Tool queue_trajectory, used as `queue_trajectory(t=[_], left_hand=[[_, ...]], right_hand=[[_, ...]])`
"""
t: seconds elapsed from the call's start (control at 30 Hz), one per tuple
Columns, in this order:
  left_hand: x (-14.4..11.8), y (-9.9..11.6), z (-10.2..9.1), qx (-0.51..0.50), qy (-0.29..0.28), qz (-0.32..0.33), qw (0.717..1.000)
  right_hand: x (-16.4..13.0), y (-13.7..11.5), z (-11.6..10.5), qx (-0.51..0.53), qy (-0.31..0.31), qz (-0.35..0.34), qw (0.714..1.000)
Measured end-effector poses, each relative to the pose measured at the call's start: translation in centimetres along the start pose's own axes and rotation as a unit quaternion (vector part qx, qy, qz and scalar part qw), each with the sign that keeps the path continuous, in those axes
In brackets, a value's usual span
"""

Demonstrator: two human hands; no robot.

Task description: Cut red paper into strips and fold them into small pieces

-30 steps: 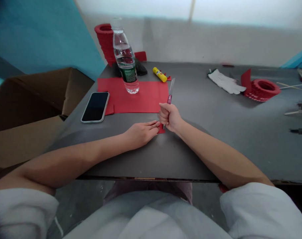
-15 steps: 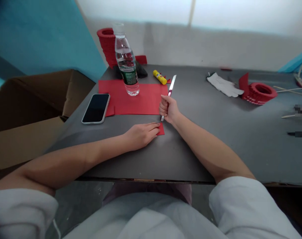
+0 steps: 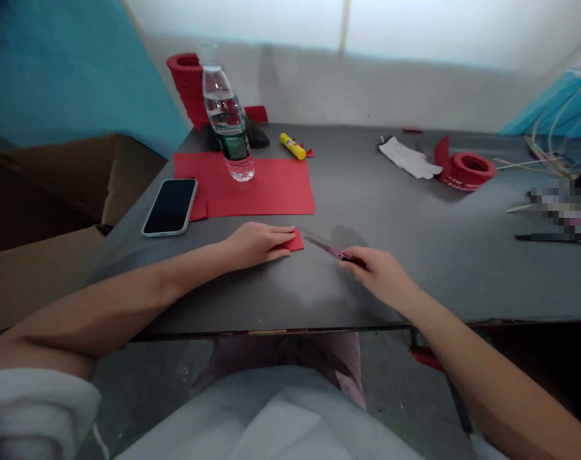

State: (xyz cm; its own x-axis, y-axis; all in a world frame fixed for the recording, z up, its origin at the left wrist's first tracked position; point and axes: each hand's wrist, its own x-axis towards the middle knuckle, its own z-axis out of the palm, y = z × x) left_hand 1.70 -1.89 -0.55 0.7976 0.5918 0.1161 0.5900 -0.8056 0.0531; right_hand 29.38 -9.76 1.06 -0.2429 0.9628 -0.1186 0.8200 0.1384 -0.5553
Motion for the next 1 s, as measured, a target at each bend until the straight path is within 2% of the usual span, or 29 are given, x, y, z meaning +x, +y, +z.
queue_trajectory(t=[0.07, 0.13, 0.23, 0.33, 0.47, 0.6, 1.0], left_hand=[[0.0, 0.2, 0.0, 0.003, 0.010, -0.014, 1.000], [0.0, 0.1, 0.2, -0.011, 0.029, -0.016, 0.999], [0.0, -0.2, 0.3, -0.038, 0.053, -0.007, 0.998], [0.1, -0.4, 0.3, -0.057, 0.055, -0.012, 0.997], [0.2, -0.3, 0.2, -0.072, 0.051, -0.024, 0.996], [0.2, -0.3, 0.1, -0.076, 0.047, -0.020, 0.996], [0.2, -0.5, 0.2, -0.071, 0.044, -0.014, 0.996]], right_hand=[[-1.2, 0.2, 0.5, -0.091, 0.075, -0.003, 0.993], [-2.0, 0.0, 1.0, -0.186, 0.132, -0.031, 0.973], [-2.7, -0.6, 1.8, -0.291, 0.139, -0.088, 0.943], [-3.1, -1.3, 2.5, -0.355, 0.126, -0.108, 0.920], [-2.9, -2.2, 3.2, -0.380, 0.116, -0.112, 0.911], [-2.4, -2.5, 3.5, -0.376, 0.103, -0.114, 0.914], [-2.8, -1.2, 2.8, -0.371, 0.141, -0.137, 0.908]])
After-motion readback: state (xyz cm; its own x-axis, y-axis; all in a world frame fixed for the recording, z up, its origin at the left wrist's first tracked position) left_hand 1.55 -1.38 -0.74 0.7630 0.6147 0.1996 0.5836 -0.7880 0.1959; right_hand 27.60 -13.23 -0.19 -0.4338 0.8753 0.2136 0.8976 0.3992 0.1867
